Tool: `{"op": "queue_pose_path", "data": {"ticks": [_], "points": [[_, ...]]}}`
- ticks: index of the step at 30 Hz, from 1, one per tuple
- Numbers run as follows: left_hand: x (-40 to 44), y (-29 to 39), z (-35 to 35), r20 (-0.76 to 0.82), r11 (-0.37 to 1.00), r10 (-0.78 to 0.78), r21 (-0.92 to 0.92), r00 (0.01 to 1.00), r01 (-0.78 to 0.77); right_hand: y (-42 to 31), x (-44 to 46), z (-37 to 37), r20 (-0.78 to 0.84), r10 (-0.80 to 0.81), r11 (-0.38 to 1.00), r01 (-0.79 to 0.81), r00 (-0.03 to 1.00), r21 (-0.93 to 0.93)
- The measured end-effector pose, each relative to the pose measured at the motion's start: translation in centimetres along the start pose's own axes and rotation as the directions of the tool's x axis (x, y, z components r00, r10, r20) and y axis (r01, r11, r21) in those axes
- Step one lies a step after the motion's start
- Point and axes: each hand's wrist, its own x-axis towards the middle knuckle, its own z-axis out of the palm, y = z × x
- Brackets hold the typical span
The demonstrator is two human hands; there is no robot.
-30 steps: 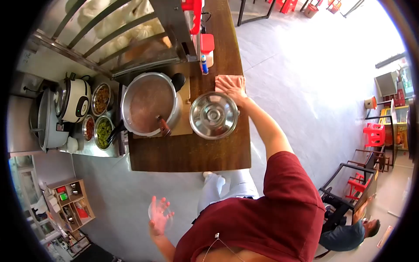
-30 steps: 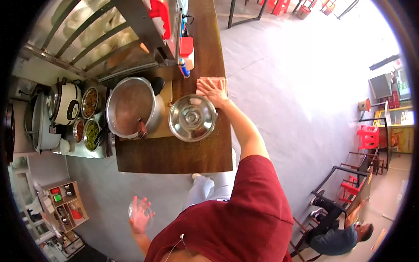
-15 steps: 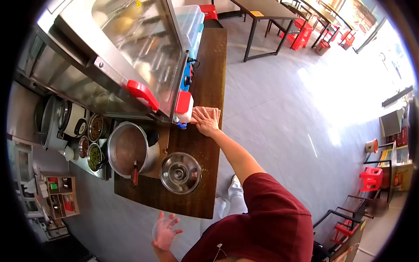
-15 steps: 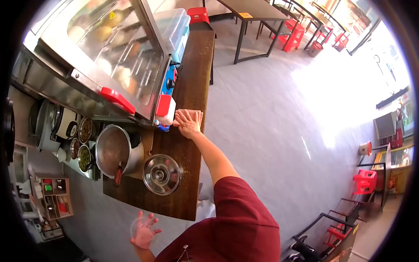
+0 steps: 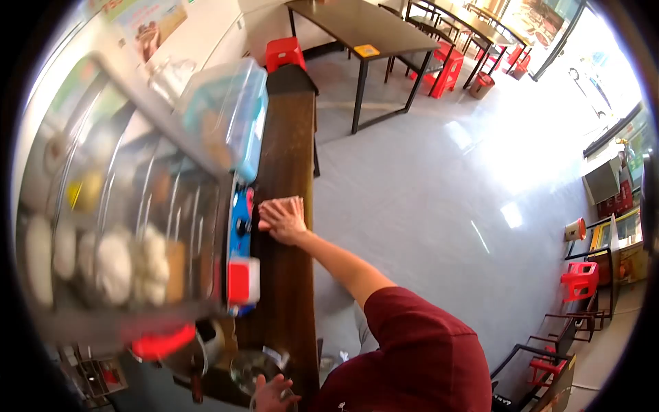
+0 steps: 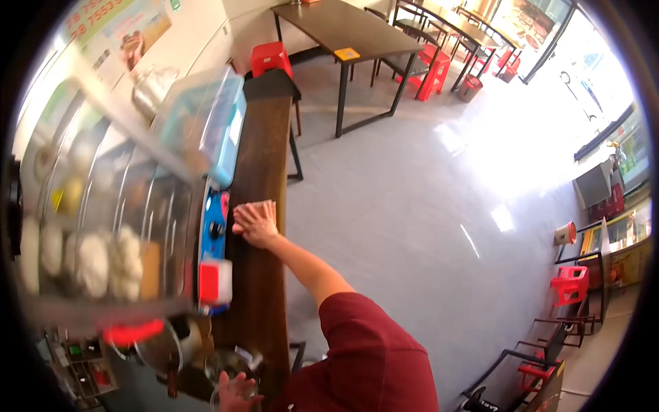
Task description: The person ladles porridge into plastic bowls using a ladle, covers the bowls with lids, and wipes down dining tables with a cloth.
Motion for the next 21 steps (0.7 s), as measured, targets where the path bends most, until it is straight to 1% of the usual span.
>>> {"op": "queue_pose_path", "data": {"ticks": [1,2,3,4,5,6,7,9,10,12,14,15,18,19,21], "points": [[2.4,1.8,-0.8,0.067,0.965,-0.079,-0.243,0.995,0.093,2.0,1.9,0.8,-0.044,-0.023,1.000,0.023,0.999,-0.002],[4.3,3.4,-1.8,0.169,0.865,-0.147,-0.457,0.975,0.209,3.7,3.0,0.9,-0.078,-0.031,1.000,0.031,0.997,0.003],[5.8,2.4,-1.8,0.126,0.953,0.288,-0.138,0.949,-0.270,4.9,3.8,0.2,-0.034,-0.012,0.999,0.013,0.999,0.039],[7.7,1.8,-1.2,0.094,0.933,0.349,0.062,0.932,-0.356,6.4,5.3,-0.8,-0.002,-0.005,0.998,0.006,1.000,0.064],[8.9,2.1,-0.7,0.063,0.873,0.410,0.262,0.910,-0.411,7.6,6.4,0.6,-0.071,-0.048,0.996,0.053,0.996,0.066],[8.7,2.1,0.3,0.040,0.779,0.467,0.454,0.883,-0.432,7.4,6.2,-0.3,-0.049,-0.050,0.996,0.053,0.998,0.065],[8.8,2.0,1.2,0.034,0.653,0.523,0.626,0.852,-0.426,7.5,6.6,-0.8,-0.085,-0.061,0.996,0.066,0.995,0.060],[10.8,3.4,1.3,0.089,0.317,0.628,0.878,0.773,-0.359,9.8,8.8,-0.5,-0.182,-0.083,0.993,0.096,0.980,0.067],[12.3,4.3,0.7,0.142,0.413,0.589,0.793,0.795,-0.448,11.5,10.8,-0.2,-0.246,-0.097,0.990,0.120,0.964,0.080],[18.0,7.2,-2.6,0.264,0.598,0.511,0.574,0.818,-0.559,17.3,16.5,0.7,-0.281,-0.048,0.994,0.075,0.958,0.083],[20.7,8.4,-3.3,0.240,0.573,0.560,0.579,0.793,-0.580,20.1,19.8,0.8,-0.273,-0.012,0.996,0.035,0.962,0.077],[21.4,8.7,-3.3,0.229,0.560,0.584,0.581,0.779,-0.591,21.1,20.8,0.5,-0.203,-0.013,0.995,0.034,0.979,0.098],[22.9,9.3,-3.4,0.194,0.523,0.647,0.591,0.738,-0.614,23.4,23.9,-0.4,-0.167,0.051,0.997,-0.040,0.985,0.073],[23.4,9.4,-3.8,0.210,0.513,0.651,0.587,0.730,-0.626,24.3,25.2,-0.5,-0.141,0.072,0.997,-0.066,0.987,0.048],[23.9,9.9,-4.4,0.238,0.494,0.653,0.585,0.719,-0.643,26.4,27.1,-1.0,-0.148,0.115,0.993,-0.114,0.982,0.021]]}}
